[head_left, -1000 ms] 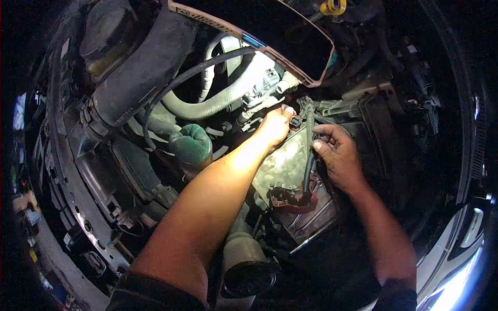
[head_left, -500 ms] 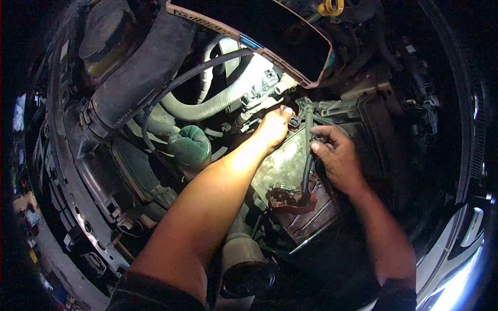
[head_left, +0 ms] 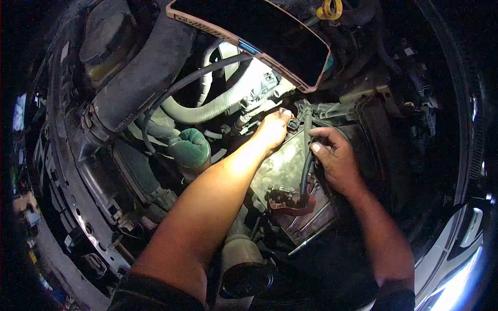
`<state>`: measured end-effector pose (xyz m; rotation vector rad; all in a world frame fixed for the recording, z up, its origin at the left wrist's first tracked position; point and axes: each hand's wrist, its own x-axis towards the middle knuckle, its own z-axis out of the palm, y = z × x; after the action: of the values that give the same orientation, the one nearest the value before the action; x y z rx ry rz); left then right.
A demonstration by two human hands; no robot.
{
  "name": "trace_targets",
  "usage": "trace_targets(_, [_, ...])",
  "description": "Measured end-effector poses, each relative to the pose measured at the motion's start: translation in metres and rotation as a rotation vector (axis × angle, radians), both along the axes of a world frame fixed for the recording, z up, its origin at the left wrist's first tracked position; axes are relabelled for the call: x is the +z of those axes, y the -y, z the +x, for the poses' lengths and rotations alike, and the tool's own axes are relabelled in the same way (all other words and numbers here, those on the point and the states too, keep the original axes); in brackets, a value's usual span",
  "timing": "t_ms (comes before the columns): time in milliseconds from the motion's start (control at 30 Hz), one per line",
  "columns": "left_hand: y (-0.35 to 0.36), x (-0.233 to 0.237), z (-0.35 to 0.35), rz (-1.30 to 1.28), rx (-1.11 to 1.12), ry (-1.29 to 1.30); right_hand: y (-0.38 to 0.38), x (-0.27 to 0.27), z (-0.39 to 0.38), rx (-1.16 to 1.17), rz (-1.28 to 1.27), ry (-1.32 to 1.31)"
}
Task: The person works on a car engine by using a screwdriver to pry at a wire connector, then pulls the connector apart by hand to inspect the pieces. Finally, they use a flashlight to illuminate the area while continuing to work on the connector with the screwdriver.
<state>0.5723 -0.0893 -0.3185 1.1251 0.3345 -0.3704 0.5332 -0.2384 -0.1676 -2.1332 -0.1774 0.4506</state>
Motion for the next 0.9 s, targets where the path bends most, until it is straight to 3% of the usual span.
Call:
trace_targets(500, [0.002,-0.009,0.003,-0.083,-0.013,-0.007,-0.004,0.008,0.000,-0.024,-0.096,-0.057])
trace_targets(833, [0.002,-0.008,0.002,0.020,-0.005,0.005,-0.006,0.010,0.000,0.007,-0.022,0.003])
trace_targets(900, [0.001,-0.004,0.001,0.020,-0.005,0.011,-0.007,0.012,0.000,0.027,-0.107,0.012])
